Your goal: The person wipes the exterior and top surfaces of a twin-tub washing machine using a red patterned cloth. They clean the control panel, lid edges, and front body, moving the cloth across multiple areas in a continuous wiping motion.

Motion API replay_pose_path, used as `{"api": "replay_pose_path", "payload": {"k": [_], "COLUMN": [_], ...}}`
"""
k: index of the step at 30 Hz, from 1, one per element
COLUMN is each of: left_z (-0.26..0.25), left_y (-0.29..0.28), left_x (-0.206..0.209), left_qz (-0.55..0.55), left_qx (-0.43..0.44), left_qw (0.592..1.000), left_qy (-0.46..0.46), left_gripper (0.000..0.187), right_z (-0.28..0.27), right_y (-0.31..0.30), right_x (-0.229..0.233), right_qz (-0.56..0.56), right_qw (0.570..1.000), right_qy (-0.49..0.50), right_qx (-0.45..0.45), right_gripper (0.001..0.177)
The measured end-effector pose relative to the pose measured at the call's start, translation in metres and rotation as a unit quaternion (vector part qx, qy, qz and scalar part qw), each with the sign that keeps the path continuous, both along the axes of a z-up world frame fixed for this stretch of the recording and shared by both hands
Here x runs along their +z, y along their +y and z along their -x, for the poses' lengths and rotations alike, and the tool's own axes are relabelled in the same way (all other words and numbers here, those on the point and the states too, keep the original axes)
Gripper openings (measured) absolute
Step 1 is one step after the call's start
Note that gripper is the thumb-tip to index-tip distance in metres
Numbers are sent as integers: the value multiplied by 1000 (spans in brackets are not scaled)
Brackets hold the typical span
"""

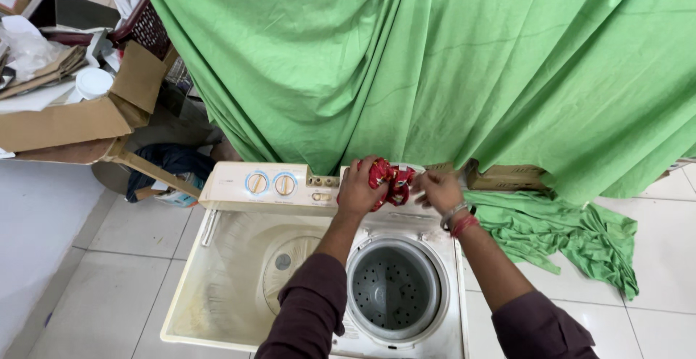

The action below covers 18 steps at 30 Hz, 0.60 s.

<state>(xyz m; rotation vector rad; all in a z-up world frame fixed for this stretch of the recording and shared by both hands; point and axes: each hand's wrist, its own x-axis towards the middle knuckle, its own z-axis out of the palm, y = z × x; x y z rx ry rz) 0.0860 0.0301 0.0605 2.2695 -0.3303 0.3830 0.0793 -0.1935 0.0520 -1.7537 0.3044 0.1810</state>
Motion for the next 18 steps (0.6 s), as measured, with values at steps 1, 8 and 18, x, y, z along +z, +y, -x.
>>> {"api": "replay_pose_path", "payload": {"k": [1, 8, 18], "left_z": [4, 19, 50], "left_y": [3, 31, 67], "left_x": [-3, -25, -98], "left_qz": [6, 58, -68], "left_qx": [-4, 43, 152], "left_qw": [1000, 997, 955], "left_qy": [11, 40, 244], "left_gripper": [72, 62, 63], "right_z": [1, 6, 26], "right_y": [-3, 41, 47], "right_x": [2, 24, 13], "right_qz": [17, 345, 417], "right_qw": [997, 916, 867], "right_qy": [-65, -204, -258], "right_qx": [-40, -29, -93], "right_gripper": [39, 42, 33]}}
